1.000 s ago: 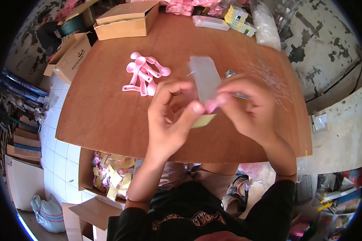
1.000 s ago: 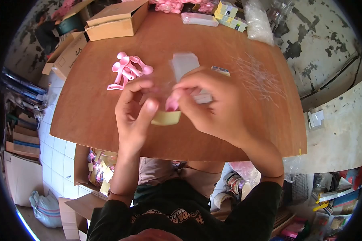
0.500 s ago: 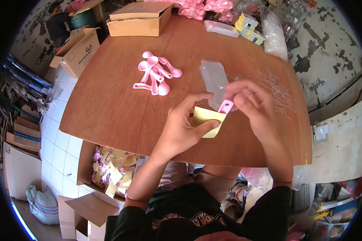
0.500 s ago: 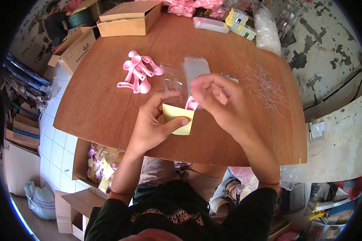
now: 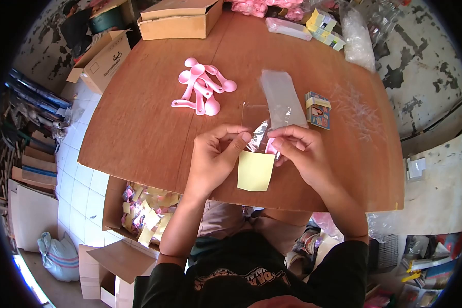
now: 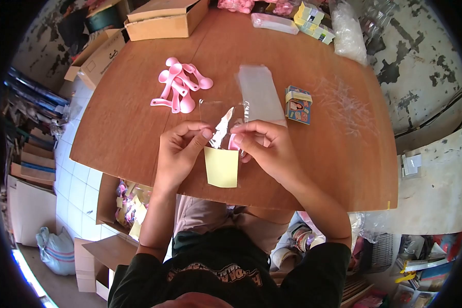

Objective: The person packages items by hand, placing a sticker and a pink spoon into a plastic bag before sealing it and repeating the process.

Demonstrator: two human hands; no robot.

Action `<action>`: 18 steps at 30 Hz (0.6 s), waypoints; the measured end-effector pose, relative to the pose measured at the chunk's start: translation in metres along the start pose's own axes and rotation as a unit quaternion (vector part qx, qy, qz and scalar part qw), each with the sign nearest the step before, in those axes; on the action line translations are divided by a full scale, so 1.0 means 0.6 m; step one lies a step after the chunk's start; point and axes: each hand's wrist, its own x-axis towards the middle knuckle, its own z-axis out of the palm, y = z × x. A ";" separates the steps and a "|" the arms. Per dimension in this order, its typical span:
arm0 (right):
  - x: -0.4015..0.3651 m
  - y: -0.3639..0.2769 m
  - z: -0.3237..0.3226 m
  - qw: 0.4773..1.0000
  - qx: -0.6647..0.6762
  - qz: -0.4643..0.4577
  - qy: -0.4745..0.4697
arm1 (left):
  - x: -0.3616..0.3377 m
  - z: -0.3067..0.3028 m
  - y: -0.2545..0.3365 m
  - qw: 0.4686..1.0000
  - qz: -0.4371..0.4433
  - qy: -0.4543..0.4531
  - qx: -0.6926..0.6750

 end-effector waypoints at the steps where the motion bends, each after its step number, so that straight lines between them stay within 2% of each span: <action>1: 0.001 0.003 0.000 1.000 -0.001 -0.004 0.002 | -0.002 -0.003 -0.003 1.000 0.004 0.004 0.022; 5: 0.002 0.016 0.004 0.999 0.017 -0.037 0.015 | -0.009 -0.008 0.006 0.999 -0.021 0.006 0.024; 10: 0.004 0.021 0.000 0.998 0.032 -0.050 -0.005 | -0.011 -0.017 0.004 0.999 0.022 0.002 0.046; 18: 0.011 0.021 -0.012 0.993 0.027 -0.100 -0.062 | -0.013 -0.030 0.009 0.998 0.033 -0.018 0.043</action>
